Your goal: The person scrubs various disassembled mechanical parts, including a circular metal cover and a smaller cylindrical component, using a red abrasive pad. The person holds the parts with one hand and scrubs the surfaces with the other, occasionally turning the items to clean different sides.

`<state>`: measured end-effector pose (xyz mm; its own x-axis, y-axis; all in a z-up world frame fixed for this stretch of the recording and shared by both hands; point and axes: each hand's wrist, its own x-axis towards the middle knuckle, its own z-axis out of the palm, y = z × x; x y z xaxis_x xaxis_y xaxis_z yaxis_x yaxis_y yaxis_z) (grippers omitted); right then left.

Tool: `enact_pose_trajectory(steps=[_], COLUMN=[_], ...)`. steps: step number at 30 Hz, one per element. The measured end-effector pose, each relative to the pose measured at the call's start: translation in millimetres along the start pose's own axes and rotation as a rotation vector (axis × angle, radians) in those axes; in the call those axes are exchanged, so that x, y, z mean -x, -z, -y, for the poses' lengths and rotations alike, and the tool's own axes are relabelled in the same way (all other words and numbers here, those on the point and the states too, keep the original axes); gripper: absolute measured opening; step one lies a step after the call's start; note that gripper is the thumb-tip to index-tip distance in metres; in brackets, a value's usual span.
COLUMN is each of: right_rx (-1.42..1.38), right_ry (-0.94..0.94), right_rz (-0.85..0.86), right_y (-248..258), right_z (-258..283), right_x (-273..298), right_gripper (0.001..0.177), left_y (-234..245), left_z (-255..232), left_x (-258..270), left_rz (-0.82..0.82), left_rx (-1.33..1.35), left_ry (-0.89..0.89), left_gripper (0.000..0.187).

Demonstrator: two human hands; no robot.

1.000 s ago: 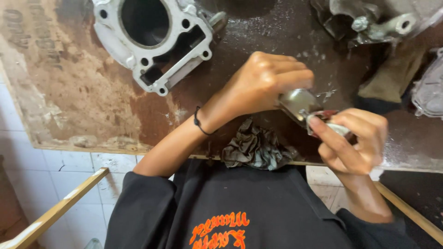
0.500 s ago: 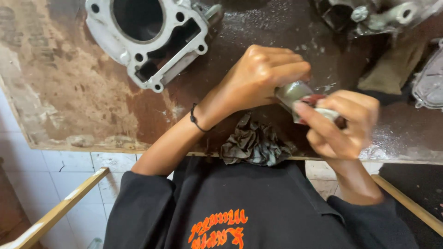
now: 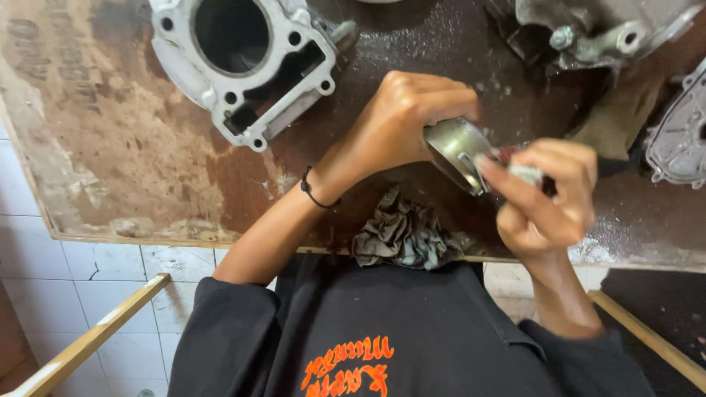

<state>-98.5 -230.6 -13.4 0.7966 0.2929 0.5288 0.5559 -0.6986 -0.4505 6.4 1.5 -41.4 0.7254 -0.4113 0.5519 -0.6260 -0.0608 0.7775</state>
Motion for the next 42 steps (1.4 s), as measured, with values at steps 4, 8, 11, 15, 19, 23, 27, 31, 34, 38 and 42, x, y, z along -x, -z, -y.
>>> enact_pose_trajectory(steps=[4, 8, 11, 15, 19, 23, 27, 31, 34, 38, 42], right_rx=[0.007, 0.027, -0.024, -0.098, -0.071, -0.087, -0.107, -0.062, -0.009, -0.055, -0.078], right_ry=[0.018, 0.009, 0.008, -0.074, -0.099, -0.079, -0.084, -0.108, -0.083, -0.116, -0.084], right_rz=[-0.018, -0.033, -0.013, -0.031, -0.049, 0.011, -0.005, -0.031, -0.029, -0.016, -0.065], right_y=[-3, -6, -6, 2, -5, -7, 1, -2, -2, -1, 1], right_z=[-11, 8, 3, -2, 8, 11, 8, 16, 26, 20, 1], right_x=[17, -24, -19, 17, -12, -28, 6, -4, -35, -12, 21], right_gripper=[0.033, 0.034, 0.036, 0.040, 0.039, 0.039, 0.036, 0.034, 0.037, 0.042, 0.039], left_y=[6, -1, 3, -7, 0, -1, 1, 0, -4, -11, -2], left_z=[-4, -3, -4, 16, -2, -6, -1, 4, 1, 10, 2], left_x=[-2, -2, -4, 7, 0, 0, 1, 3, 2, 5, -2], left_rz=[-0.043, -0.016, 0.029, -0.014, -0.026, 0.052, 0.022, -0.021, 0.029, 0.049, 0.036], left_rx=[0.045, 0.081, 0.060, 0.079, 0.078, 0.047, 0.057, 0.138, 0.164, 0.169, 0.214], left_ry=[0.018, 0.053, 0.062, 0.037, -0.009, 0.066, 0.077, 0.044, 0.119, 0.092, 0.097], left_gripper=[0.020, 0.021, 0.022, 0.024, 0.029, 0.023, 0.022, 0.026, 0.025, 0.027, 0.031])
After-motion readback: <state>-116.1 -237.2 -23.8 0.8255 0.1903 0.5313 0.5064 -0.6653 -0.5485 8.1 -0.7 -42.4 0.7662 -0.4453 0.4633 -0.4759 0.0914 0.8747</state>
